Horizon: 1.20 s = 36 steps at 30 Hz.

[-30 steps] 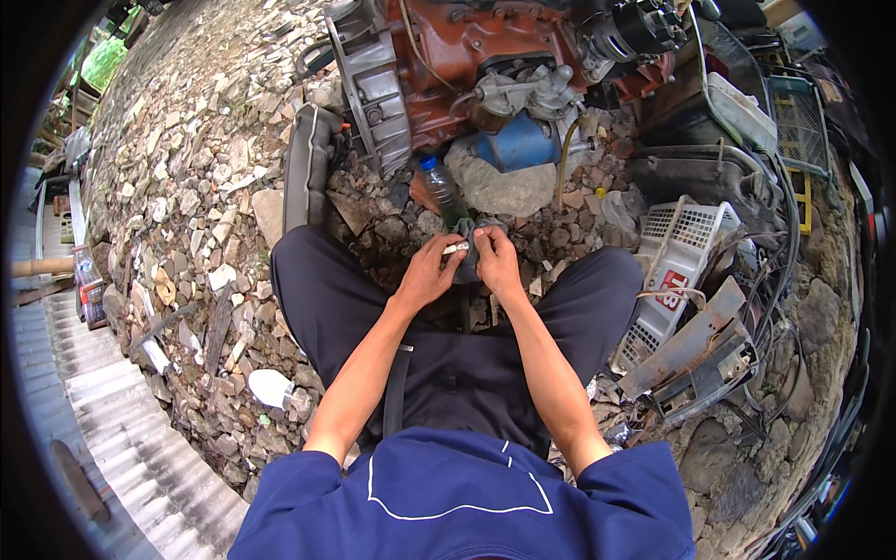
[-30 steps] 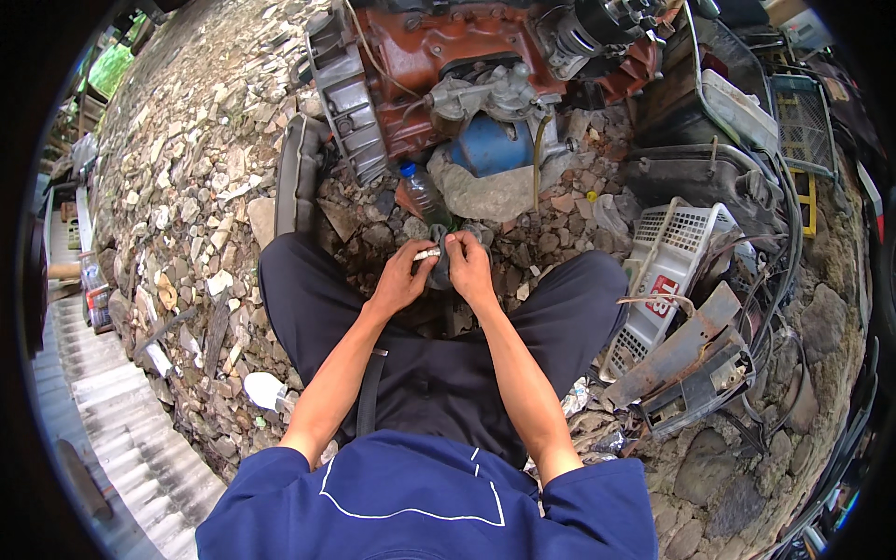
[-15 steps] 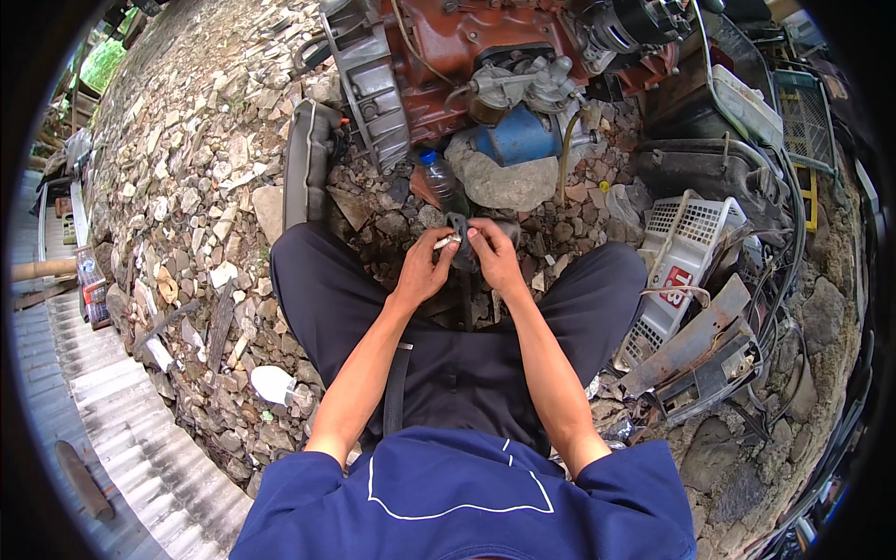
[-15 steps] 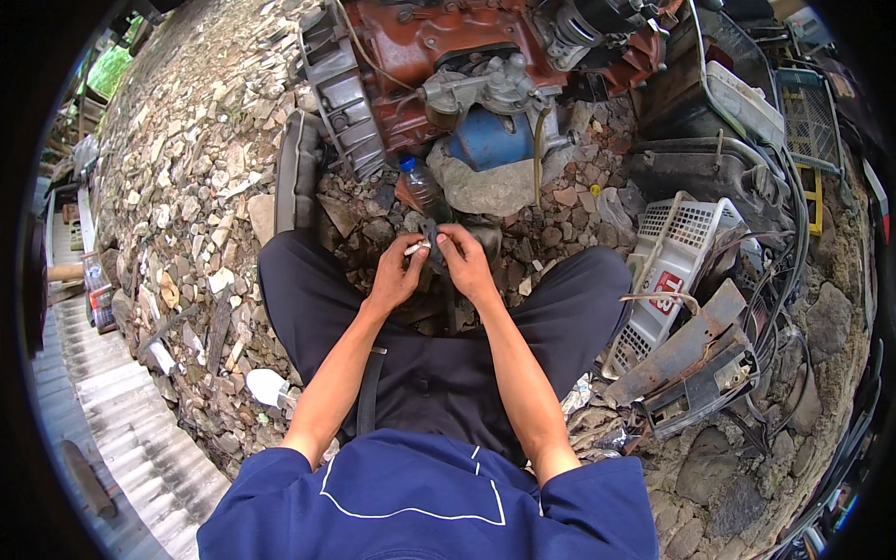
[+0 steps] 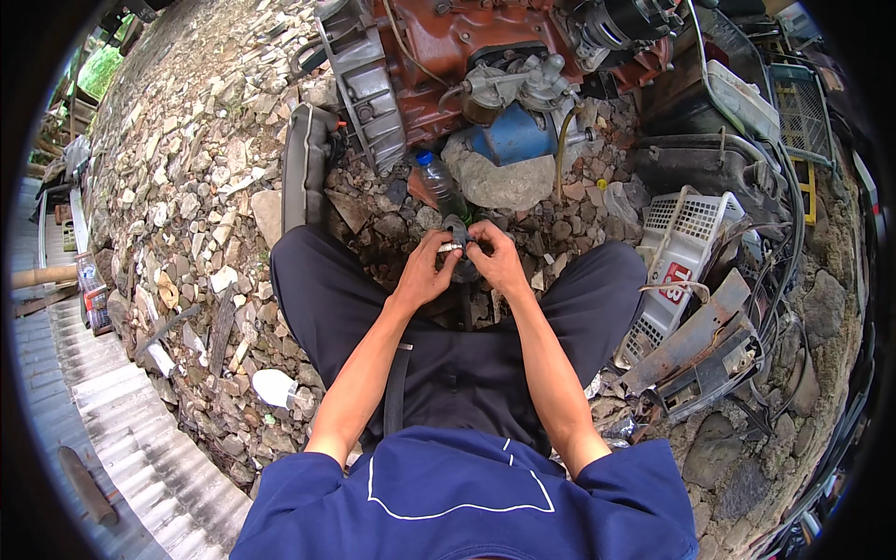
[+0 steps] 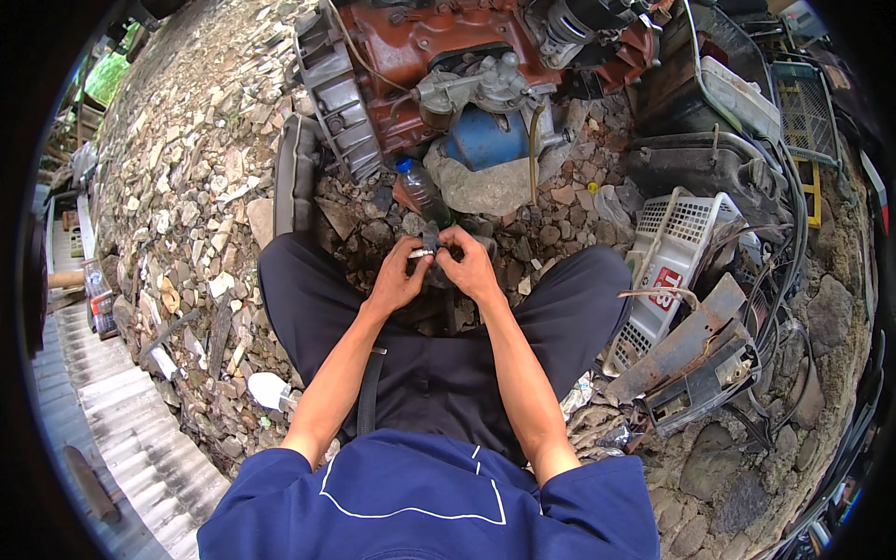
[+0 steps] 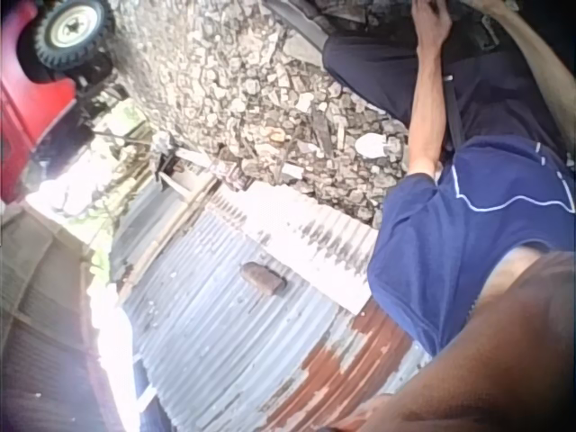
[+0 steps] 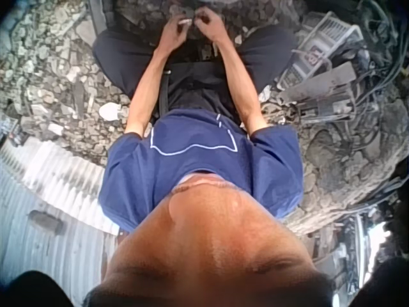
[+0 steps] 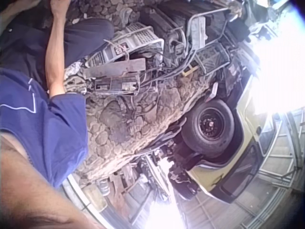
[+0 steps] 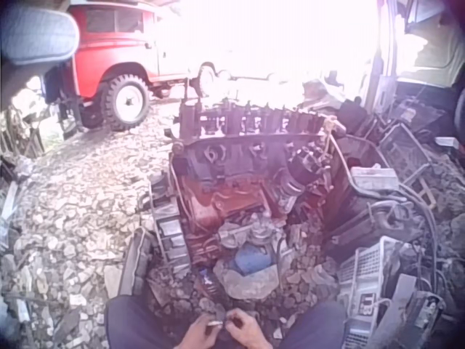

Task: The person wipes an engine block and a small mechanical component with a cloth, then uses a metal tool to manipulate parts on the cylinder head.

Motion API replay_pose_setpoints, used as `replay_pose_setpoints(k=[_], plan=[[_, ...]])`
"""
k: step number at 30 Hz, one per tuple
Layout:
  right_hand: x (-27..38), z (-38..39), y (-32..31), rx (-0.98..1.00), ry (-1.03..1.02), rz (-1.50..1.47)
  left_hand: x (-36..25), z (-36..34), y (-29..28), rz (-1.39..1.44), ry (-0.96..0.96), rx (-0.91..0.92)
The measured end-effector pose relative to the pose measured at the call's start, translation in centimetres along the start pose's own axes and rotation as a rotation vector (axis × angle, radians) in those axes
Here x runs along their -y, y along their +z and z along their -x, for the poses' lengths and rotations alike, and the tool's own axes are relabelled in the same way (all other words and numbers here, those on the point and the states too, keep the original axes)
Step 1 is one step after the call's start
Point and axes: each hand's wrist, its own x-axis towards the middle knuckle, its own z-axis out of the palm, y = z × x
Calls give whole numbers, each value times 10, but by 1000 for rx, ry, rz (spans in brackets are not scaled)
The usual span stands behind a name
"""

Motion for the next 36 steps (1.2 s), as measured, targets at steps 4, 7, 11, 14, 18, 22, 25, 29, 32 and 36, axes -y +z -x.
replay_pose_setpoints(k=[4, 7, 11, 14, 18, 22, 25, 29, 32, 36], plan=[[3, 3, 4, 16, -12, 31, 3, 1, -3, 46, -78, -25], [4, 4, 9, -37, -42, 73, 6, -3, -9, 97, -335, 48], [9, 6, 11, 64, -35, 161, 19, -1, -2, 41, -277, -81], [12, 11, 17, 87, -55, 196, 23, 0, -1, 2, -217, -123], [2, 11, 21, 24, -18, 63, 10, -2, -4, 10, -220, -119], [8, 10, 23, 57, 282, -218, 10, 0, -6, 13, -190, -113], [3, 9, 18, 41, 490, -317, 7, 3, -4, -4, -158, -81], [-10, 6, 14, 50, 633, -461, 5, 3, 0, -35, -64, -98], [-12, 7, 14, 2, 605, -440, 4, 2, 1, -11, -64, -102], [0, 12, 28, -91, 117, -86, 14, -1, 0, 202, -379, -133]])
